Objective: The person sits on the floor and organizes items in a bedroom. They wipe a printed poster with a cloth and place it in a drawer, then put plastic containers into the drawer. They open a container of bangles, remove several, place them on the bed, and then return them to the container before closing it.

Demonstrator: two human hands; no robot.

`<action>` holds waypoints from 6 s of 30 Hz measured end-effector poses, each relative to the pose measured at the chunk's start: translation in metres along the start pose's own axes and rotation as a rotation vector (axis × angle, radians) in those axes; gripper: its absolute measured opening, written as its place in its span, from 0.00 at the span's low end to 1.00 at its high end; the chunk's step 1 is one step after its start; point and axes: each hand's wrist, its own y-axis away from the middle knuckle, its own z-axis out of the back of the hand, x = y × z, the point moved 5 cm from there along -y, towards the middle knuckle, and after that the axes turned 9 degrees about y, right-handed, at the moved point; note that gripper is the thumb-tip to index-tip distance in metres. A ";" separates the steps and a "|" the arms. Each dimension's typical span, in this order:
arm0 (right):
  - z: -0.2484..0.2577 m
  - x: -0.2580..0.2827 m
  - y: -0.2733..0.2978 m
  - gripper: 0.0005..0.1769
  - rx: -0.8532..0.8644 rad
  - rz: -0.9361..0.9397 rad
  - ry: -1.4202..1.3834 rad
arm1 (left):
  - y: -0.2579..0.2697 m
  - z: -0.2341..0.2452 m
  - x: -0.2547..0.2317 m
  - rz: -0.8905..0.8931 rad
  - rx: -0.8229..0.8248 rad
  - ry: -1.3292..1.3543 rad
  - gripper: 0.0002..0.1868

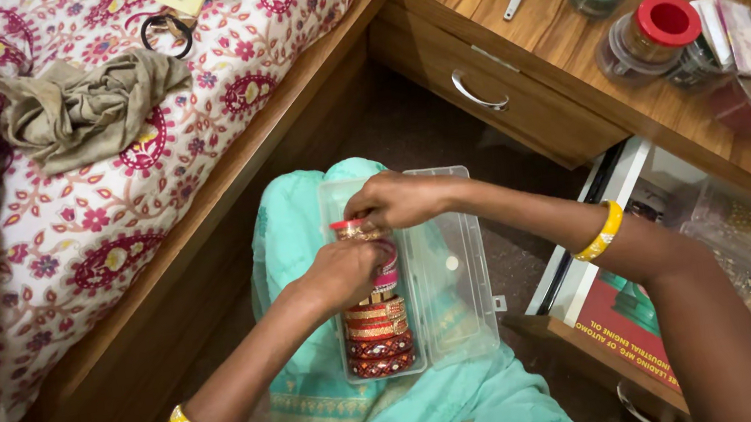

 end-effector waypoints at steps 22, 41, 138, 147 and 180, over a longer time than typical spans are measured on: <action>-0.016 -0.003 -0.011 0.18 0.069 -0.002 0.286 | 0.051 0.018 -0.039 -0.037 -0.418 -0.047 0.27; -0.014 0.004 -0.005 0.14 0.011 0.053 0.311 | 0.045 0.028 -0.017 0.028 -0.640 -0.197 0.29; -0.017 0.022 0.045 0.22 -0.676 0.271 0.800 | 0.037 0.019 0.000 0.384 -0.591 0.089 0.43; -0.020 0.028 0.047 0.21 -0.686 0.275 0.828 | 0.044 0.015 0.006 0.456 -0.554 0.048 0.41; -0.014 -0.106 0.116 0.14 -1.140 -0.305 -0.754 | 0.028 0.009 0.042 0.456 -0.927 0.718 0.40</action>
